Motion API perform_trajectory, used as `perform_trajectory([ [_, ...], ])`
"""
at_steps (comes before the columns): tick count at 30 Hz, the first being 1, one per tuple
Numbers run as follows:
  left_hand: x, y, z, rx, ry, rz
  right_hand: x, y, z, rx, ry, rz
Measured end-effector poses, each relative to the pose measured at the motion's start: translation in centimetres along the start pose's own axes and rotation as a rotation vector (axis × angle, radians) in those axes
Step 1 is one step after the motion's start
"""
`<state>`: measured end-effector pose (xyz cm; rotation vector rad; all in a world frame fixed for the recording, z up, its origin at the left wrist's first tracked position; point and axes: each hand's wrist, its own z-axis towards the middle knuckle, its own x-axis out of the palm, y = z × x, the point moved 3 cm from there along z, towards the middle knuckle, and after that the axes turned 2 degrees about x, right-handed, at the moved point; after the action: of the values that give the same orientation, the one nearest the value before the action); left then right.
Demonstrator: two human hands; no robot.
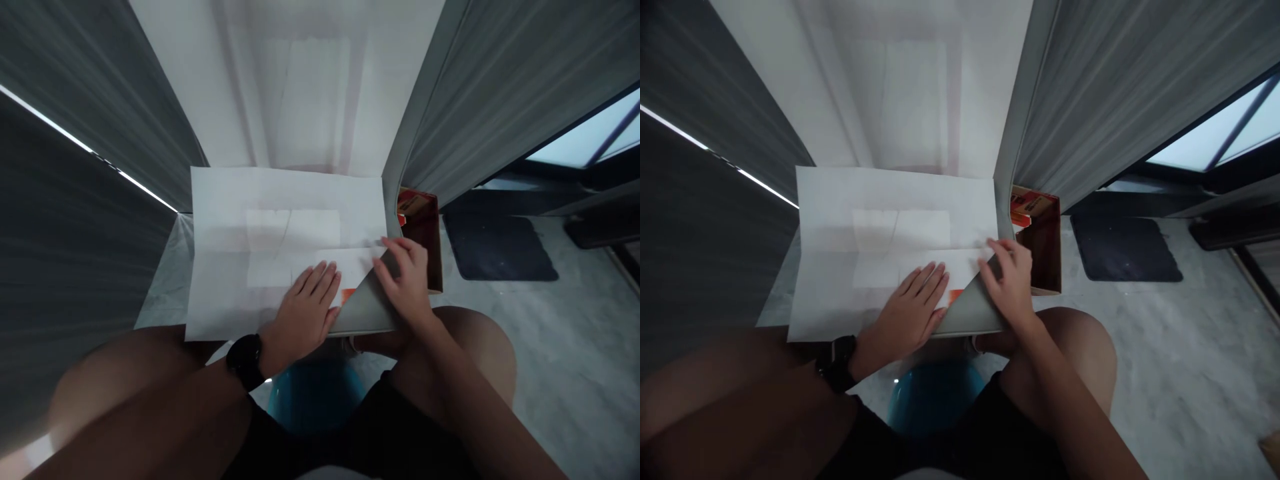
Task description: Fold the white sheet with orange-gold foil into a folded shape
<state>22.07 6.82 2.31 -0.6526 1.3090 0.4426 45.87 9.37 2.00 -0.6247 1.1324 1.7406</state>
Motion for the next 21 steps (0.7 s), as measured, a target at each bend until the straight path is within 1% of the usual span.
perform_trajectory([
  [2, 0.0, 0.0, 0.0, -0.002, 0.001, -0.006, 0.6, 1.1, -0.8, -0.080, 0.092, -0.026],
  [3, 0.1, 0.0, 0.0, -0.003, 0.002, -0.007, 1.0, 1.1, -1.0, -0.078, 0.105, -0.051],
  [5, 0.1, 0.1, 0.0, 0.000, -0.001, -0.008, 1.6, 0.0, -0.8, -0.001, 0.070, -0.103],
  [8, 0.3, 0.2, -0.1, 0.015, -0.014, -0.003, 2.4, -2.7, 0.2, 0.175, -0.032, -0.158],
  [10, 0.3, 0.2, -0.2, 0.021, -0.028, -0.001, 2.7, -4.0, 0.7, 0.253, -0.067, -0.168],
  [13, 0.4, 0.3, -0.2, 0.025, -0.029, -0.005, 3.1, -4.7, 1.1, 0.314, -0.076, -0.153],
  [16, 0.4, 0.5, -0.1, 0.031, -0.011, -0.010, 2.6, -4.5, 1.1, 0.352, -0.127, -0.099],
  [18, 0.3, 0.5, 0.0, 0.038, 0.001, -0.008, 1.7, -3.8, 0.9, 0.328, -0.178, -0.059],
  [19, 0.3, 0.5, 0.0, 0.040, 0.003, -0.006, 1.2, -3.2, 0.6, 0.286, -0.181, -0.042],
  [20, 0.3, 0.5, 0.0, 0.042, 0.000, -0.005, 0.8, -2.5, 0.2, 0.220, -0.157, -0.027],
  [21, 0.4, 0.4, 0.0, 0.044, -0.004, -0.006, 0.5, -1.5, -0.4, 0.132, -0.103, -0.013],
])
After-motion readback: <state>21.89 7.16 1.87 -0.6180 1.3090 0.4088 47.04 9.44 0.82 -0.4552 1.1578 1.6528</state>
